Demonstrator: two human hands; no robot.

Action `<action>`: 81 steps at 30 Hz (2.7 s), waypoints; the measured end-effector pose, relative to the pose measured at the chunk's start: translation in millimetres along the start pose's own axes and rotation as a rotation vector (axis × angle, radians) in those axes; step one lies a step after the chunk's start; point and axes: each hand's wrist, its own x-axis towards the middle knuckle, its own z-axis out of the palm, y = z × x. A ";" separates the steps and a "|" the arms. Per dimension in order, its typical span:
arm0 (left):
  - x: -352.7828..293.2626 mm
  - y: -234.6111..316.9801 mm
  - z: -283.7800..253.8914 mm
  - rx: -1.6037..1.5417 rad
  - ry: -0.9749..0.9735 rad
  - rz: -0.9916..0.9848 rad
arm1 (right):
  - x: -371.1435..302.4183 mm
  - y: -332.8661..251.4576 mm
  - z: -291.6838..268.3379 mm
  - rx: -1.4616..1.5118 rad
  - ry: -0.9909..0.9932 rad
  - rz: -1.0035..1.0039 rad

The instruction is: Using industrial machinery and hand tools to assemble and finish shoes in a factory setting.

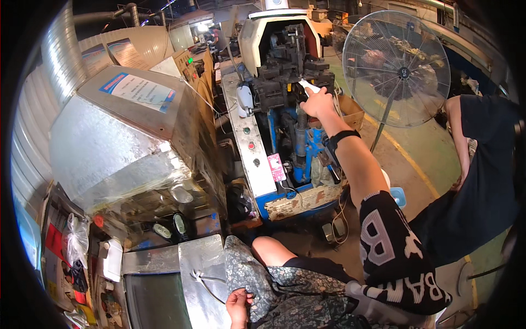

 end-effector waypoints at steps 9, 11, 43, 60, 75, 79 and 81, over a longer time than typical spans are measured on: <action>-0.8 2.9 1.2 0.009 -0.021 0.023 | -34.8 30.5 0.3 0.121 -0.101 -0.074; 0.9 2.2 5.6 0.002 -0.038 0.025 | -38.1 51.6 13.3 0.255 -0.022 -0.019; -45.2 86.5 9.7 0.406 0.000 0.483 | -401.8 39.7 91.4 1.439 -1.752 0.024; -330.7 -20.0 -188.6 1.286 1.351 -0.077 | -280.5 -327.5 341.1 0.619 -0.638 -0.937; -260.3 123.4 -131.2 1.261 0.519 0.086 | -416.3 -127.1 173.2 1.219 -0.938 -1.012; -184.4 206.3 -9.6 1.416 -0.143 1.075 | -406.9 -179.2 113.6 1.234 -0.795 -1.057; -160.3 201.3 5.5 1.670 -0.502 1.130 | -401.0 -188.5 88.8 1.431 -0.877 -0.847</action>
